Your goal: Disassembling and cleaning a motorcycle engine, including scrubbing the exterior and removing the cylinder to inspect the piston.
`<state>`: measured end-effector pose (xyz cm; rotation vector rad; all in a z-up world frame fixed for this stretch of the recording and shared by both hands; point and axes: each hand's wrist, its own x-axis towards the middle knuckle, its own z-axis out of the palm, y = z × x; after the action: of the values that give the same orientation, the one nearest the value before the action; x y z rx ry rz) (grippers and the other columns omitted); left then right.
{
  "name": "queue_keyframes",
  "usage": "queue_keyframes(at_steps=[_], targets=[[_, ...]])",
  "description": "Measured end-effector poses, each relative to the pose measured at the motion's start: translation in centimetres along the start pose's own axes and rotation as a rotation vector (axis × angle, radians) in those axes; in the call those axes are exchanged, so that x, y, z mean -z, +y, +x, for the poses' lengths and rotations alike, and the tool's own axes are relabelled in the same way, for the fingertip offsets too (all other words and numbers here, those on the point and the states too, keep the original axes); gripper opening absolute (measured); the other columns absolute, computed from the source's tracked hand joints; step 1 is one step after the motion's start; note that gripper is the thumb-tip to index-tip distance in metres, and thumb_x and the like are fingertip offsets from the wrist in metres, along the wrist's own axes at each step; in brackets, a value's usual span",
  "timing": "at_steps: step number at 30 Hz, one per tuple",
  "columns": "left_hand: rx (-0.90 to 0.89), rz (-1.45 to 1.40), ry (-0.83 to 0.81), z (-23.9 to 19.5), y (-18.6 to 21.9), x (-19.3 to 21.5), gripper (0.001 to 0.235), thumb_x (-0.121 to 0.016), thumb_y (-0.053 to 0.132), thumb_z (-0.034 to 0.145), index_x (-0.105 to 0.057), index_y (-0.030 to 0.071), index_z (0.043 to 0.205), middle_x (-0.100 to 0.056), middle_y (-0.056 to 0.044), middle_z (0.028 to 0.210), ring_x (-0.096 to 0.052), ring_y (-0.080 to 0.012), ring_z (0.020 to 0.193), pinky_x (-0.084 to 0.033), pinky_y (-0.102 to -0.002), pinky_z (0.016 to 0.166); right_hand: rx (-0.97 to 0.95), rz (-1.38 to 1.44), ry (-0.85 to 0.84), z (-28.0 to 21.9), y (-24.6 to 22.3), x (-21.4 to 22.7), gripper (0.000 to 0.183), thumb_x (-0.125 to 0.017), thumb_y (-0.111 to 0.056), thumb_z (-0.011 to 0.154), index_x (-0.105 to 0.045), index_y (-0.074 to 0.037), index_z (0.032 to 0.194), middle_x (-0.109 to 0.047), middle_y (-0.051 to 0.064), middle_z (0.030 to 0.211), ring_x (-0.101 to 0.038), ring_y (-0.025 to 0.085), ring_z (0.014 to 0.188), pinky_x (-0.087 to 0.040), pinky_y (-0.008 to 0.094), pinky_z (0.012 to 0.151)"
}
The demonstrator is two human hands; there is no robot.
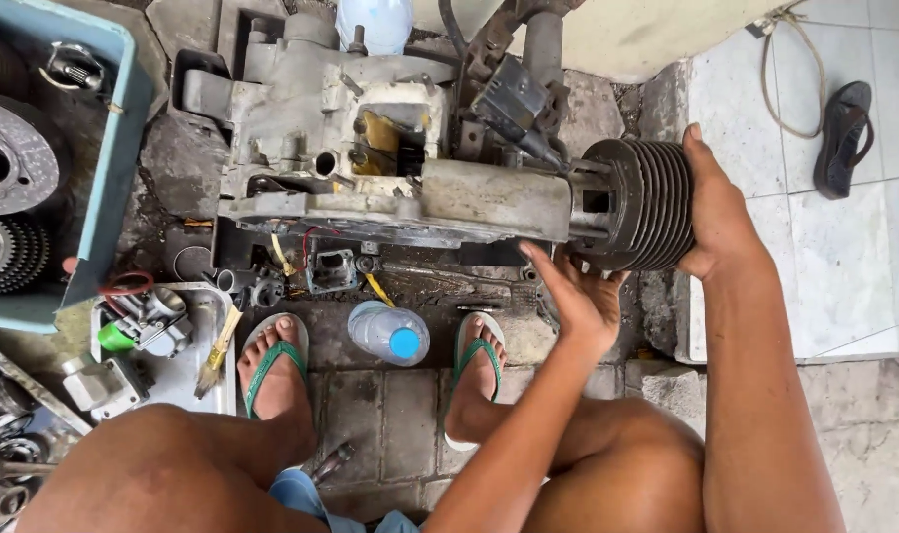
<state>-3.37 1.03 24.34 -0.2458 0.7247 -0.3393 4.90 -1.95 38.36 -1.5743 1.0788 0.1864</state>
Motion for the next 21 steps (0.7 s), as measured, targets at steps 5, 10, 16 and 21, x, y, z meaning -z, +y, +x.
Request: queue_keyframes(at_steps=[5,10,16,21], targets=[[0.081,0.195,0.207,-0.1,0.7,-2.4,0.117,-0.024,0.096,0.072,-0.010,0.027,0.166,-0.025,-0.012,0.172,-0.042,-0.0304,0.153,-0.047,-0.039,0.110,0.019,-0.027,-0.066,-0.4,-0.1,0.1,0.056,-0.050,-0.070,0.095,-0.059,-0.016,0.107,-0.066,0.007,0.093,-0.069,0.028,0.084,-0.059,0.048,0.076],[0.213,0.234,0.404,-1.7,2.2,-6.7,0.100,-0.017,0.086,0.082,-0.015,0.031,0.165,-0.022,-0.002,0.174,-0.027,-0.0256,0.159,-0.023,-0.044,0.128,0.029,-0.011,-0.013,-0.1,0.1,0.2,0.051,-0.055,-0.068,0.095,-0.060,-0.018,0.104,-0.065,0.002,0.087,-0.066,0.019,0.076,-0.059,0.038,0.072],[0.014,0.233,0.455,0.8,0.0,-3.4,0.081,-0.056,0.075,0.092,-0.047,0.013,0.143,-0.058,-0.020,0.139,-0.061,-0.0382,0.121,-0.051,-0.050,0.089,0.078,-0.050,-0.057,-1.2,0.0,-0.1,0.055,-0.050,-0.066,0.101,-0.059,-0.012,0.108,-0.063,0.006,0.087,-0.071,0.024,0.076,-0.062,0.040,0.068],[-0.049,0.132,0.446,4.4,-2.0,1.6,0.098,-0.085,0.071,0.085,-0.039,0.018,0.153,-0.049,-0.017,0.144,-0.056,-0.0405,0.128,-0.049,-0.064,0.102,0.141,-0.044,-0.063,-0.6,0.5,0.0,0.052,-0.055,-0.059,0.103,-0.061,-0.007,0.107,-0.061,0.008,0.082,-0.076,0.022,0.071,-0.066,0.035,0.063]])
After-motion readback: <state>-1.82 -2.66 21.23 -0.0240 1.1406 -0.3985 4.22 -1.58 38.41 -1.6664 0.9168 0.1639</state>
